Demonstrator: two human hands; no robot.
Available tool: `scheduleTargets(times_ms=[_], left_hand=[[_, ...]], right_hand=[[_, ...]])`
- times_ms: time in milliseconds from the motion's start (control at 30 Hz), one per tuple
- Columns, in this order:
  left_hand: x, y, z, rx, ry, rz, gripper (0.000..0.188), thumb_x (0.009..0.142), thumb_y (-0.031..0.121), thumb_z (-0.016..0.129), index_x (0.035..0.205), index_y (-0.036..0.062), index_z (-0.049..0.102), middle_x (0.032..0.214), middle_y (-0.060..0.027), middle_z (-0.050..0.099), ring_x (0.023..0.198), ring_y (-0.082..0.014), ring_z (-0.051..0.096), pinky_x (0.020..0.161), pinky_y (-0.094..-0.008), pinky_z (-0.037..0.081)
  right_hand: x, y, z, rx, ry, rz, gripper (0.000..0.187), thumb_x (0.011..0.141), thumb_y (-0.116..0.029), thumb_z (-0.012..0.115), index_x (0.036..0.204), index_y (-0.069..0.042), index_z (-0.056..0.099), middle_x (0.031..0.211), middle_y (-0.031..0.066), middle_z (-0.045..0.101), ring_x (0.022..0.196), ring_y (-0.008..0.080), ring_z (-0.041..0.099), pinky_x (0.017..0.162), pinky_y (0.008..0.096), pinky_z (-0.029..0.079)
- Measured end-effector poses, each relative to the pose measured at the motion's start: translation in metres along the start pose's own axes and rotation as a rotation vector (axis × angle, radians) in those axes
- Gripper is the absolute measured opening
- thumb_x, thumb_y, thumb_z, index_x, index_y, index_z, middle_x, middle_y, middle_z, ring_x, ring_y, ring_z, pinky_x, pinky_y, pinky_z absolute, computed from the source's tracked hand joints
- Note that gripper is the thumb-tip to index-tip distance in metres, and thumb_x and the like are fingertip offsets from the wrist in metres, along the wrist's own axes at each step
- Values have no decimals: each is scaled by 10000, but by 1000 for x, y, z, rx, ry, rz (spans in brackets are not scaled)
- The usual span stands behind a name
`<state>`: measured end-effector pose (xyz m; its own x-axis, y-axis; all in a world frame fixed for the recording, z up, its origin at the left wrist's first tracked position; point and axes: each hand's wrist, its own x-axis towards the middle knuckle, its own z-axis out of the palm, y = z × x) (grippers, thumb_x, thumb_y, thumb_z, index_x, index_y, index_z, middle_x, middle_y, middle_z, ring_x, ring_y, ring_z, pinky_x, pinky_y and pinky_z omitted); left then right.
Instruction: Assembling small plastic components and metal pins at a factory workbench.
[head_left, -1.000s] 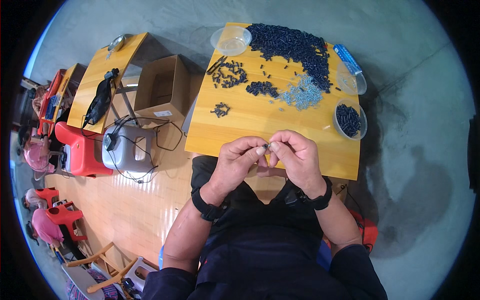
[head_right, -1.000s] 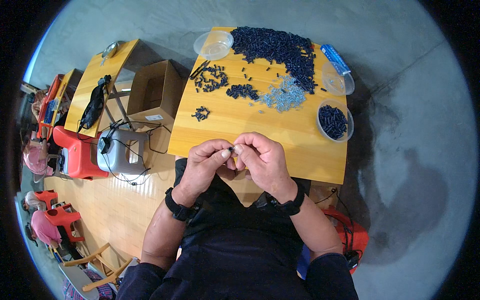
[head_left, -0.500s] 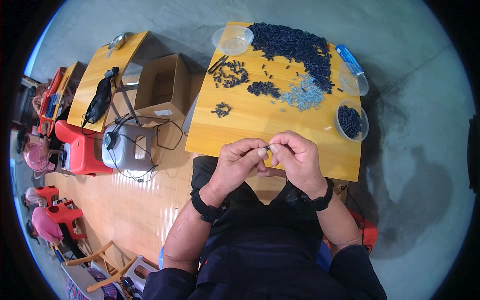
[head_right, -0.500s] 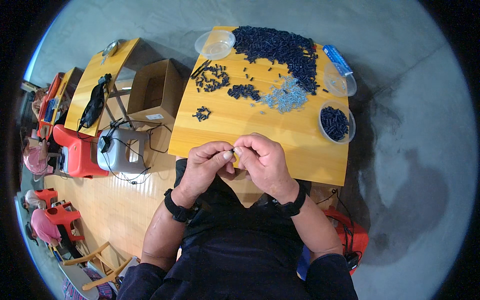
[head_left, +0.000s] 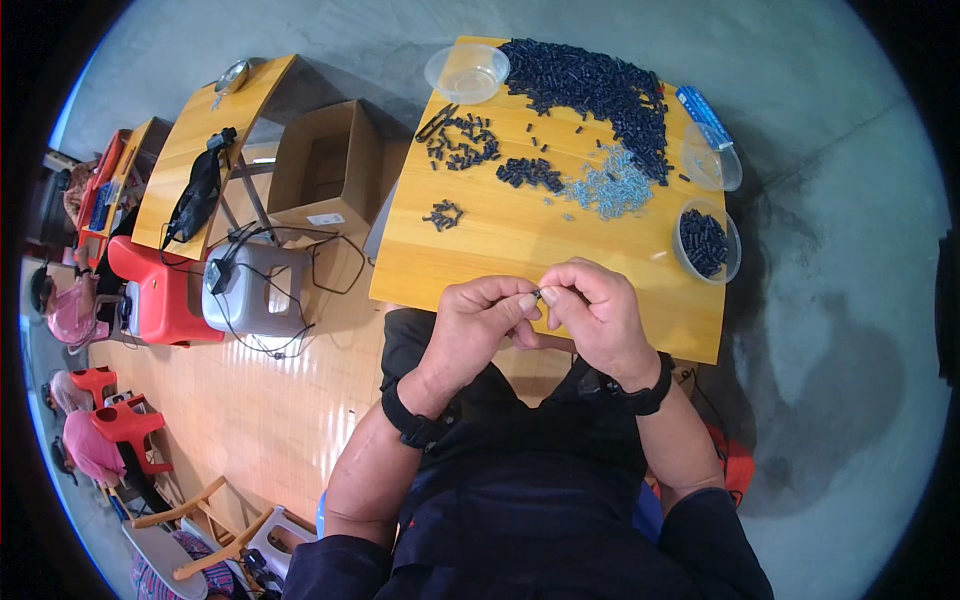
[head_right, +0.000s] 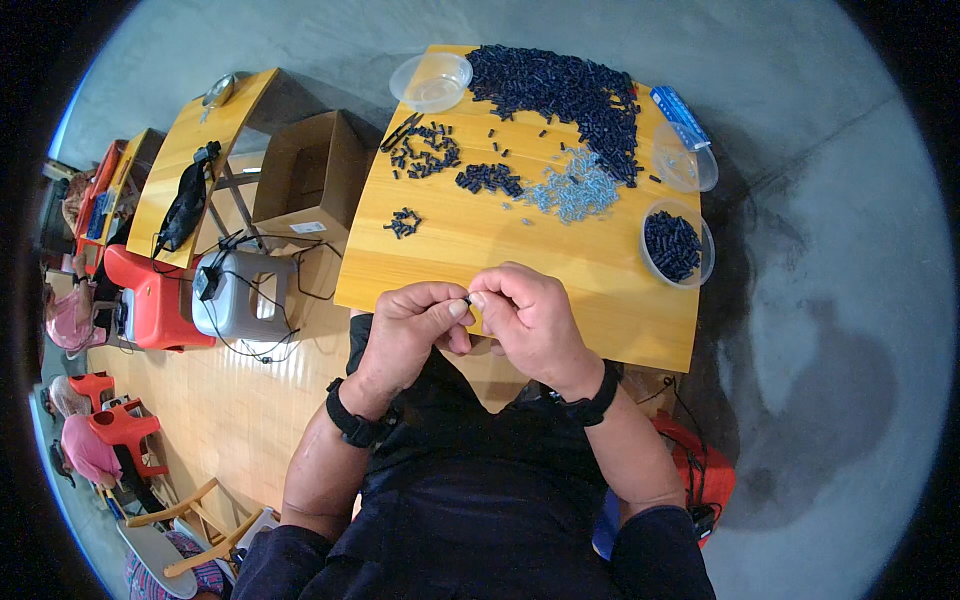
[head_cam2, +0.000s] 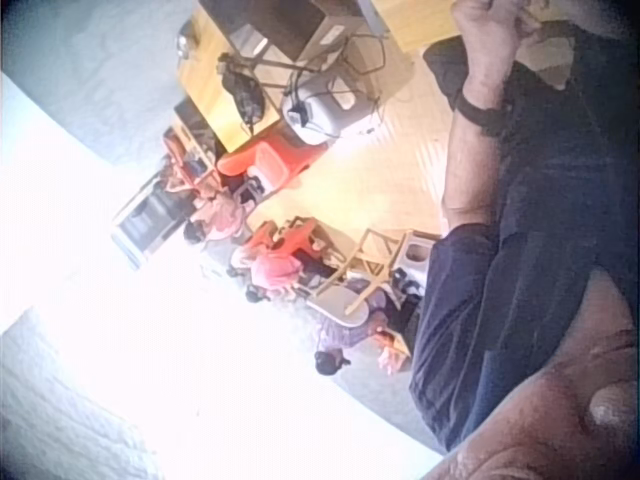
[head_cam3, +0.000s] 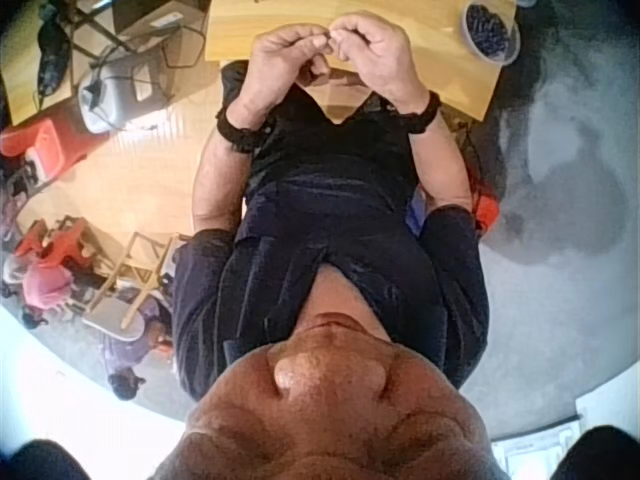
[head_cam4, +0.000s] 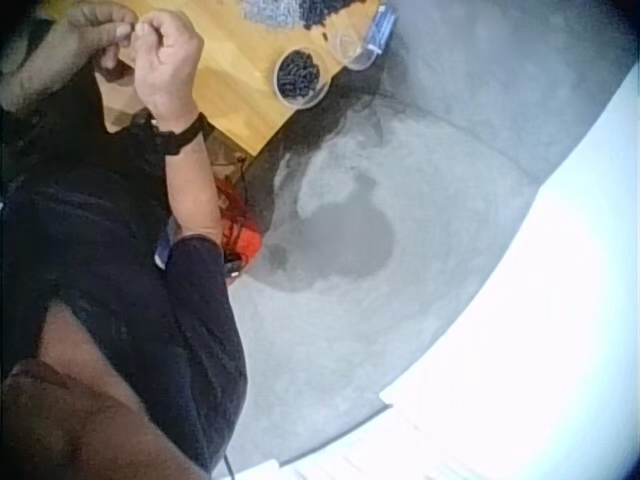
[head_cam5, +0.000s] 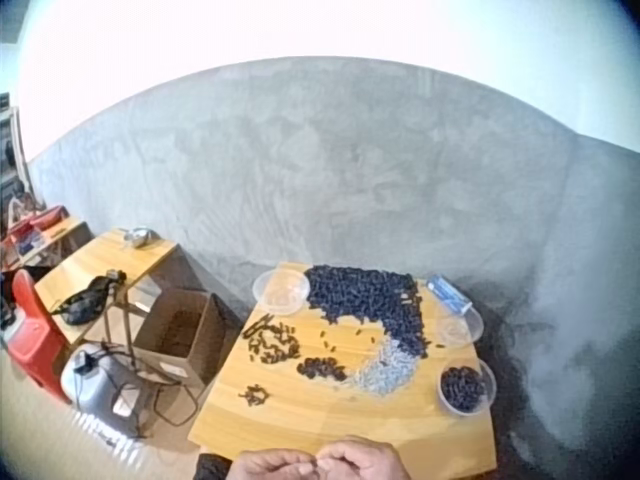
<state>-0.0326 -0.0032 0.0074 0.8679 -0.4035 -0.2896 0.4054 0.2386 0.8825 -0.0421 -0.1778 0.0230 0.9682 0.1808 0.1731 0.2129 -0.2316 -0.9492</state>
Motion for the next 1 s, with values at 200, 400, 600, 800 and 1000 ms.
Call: scheduleTargets(times_ms=[200, 400, 600, 800, 1000], left_hand=[[0, 2, 3, -54, -19, 8, 122, 922, 62, 579, 1005, 2, 646, 811, -54, 669, 629, -120, 641, 576, -229, 534], [-1, 2, 2, -75, -11, 9, 120, 918, 42, 577, 1007, -3, 643, 817, -62, 670, 644, -130, 651, 587, -237, 545], [0, 4, 3, -78, 12, -25, 112, 924, 45, 568, 986, -15, 639, 825, -64, 668, 646, -129, 654, 583, -228, 544], [2, 2, 2, -79, -1, -48, 116, 925, 47, 563, 989, -25, 629, 838, -73, 667, 660, -128, 658, 592, -228, 546], [6, -3, -5, -127, -58, -101, 148, 921, 36, 570, 1033, -41, 630, 890, -93, 673, 734, -150, 680, 671, -245, 564]], right_hand=[[-4, 5, 1, 416, 12, 241, 93, 932, -71, 548, 910, -5, 610, 682, -25, 552, 586, 20, 494, 513, 188, 409], [-2, -4, 0, 264, -21, 255, 71, 909, -14, 554, 909, 27, 612, 756, 15, 589, 633, 56, 543, 571, 200, 443], [1, -2, 4, -63, 17, -98, 52, 851, 14, 600, 899, 26, 618, 775, 95, 608, 649, 180, 599, 560, 265, 469], [0, 1, 6, -145, 56, -223, 125, 826, 34, 629, 949, 14, 642, 778, 111, 608, 676, 211, 607, 592, 292, 476], [-4, 9, 6, -117, 52, -237, 143, 821, 60, 621, 955, 18, 651, 799, 113, 616, 677, 206, 609, 594, 287, 477]])
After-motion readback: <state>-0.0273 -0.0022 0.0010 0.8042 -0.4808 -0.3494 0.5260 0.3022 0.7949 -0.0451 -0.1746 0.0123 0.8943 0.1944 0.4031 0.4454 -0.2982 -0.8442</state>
